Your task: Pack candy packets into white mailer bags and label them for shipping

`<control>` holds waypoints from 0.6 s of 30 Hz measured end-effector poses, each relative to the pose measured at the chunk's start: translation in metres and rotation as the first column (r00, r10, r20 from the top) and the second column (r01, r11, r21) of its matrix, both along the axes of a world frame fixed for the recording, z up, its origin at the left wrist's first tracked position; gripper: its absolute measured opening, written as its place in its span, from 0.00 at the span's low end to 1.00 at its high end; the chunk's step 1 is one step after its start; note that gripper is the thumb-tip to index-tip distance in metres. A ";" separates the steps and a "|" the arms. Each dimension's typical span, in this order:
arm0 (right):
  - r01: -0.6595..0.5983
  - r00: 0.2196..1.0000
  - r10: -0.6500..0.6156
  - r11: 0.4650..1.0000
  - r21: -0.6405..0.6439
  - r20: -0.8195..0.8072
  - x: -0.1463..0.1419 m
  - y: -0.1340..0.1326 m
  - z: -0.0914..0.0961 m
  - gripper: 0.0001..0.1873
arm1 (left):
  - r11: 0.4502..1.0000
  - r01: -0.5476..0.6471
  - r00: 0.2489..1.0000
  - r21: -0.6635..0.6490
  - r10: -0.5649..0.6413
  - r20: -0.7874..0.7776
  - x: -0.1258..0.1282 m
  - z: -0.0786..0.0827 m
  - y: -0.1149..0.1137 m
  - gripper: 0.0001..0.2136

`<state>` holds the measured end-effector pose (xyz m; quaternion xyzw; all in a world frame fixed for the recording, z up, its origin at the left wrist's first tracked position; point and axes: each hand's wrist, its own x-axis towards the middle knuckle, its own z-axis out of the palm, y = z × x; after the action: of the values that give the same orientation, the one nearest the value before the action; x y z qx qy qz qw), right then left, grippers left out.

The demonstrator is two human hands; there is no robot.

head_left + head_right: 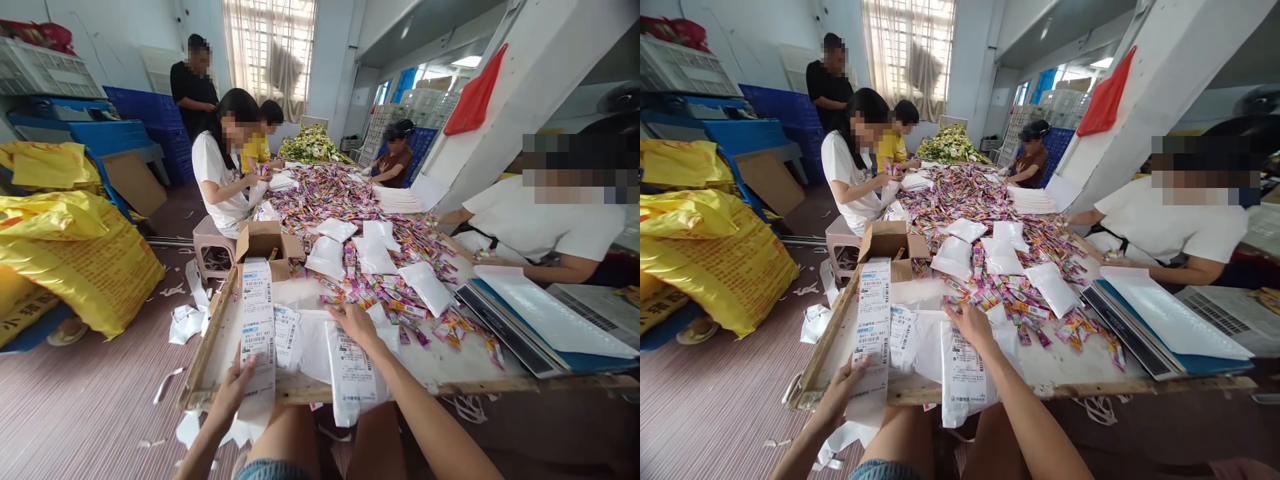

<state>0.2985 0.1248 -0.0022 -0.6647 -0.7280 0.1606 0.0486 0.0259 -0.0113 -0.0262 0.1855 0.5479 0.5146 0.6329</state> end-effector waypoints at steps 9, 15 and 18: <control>-0.163 0.983 0.127 0.933 -0.322 -0.130 -0.056 0.011 -0.027 0.40 | 0.997 0.026 0.999 -0.077 -0.029 -0.033 -0.018 0.003 0.008 0.12; -0.306 0.927 0.182 0.871 -0.383 -0.328 -0.059 0.001 -0.023 0.29 | 0.995 0.041 0.999 -0.088 -0.044 -0.032 -0.020 0.002 0.008 0.10; -0.289 0.915 0.163 0.904 -0.316 -0.370 -0.053 -0.019 -0.008 0.24 | 0.992 0.084 0.996 -0.096 -0.080 0.047 -0.023 -0.002 0.004 0.14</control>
<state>0.2451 0.1062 -0.0101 -0.5346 -0.7397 0.4077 0.0282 0.0033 -0.0071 -0.0279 0.1656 0.5509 0.4644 0.6734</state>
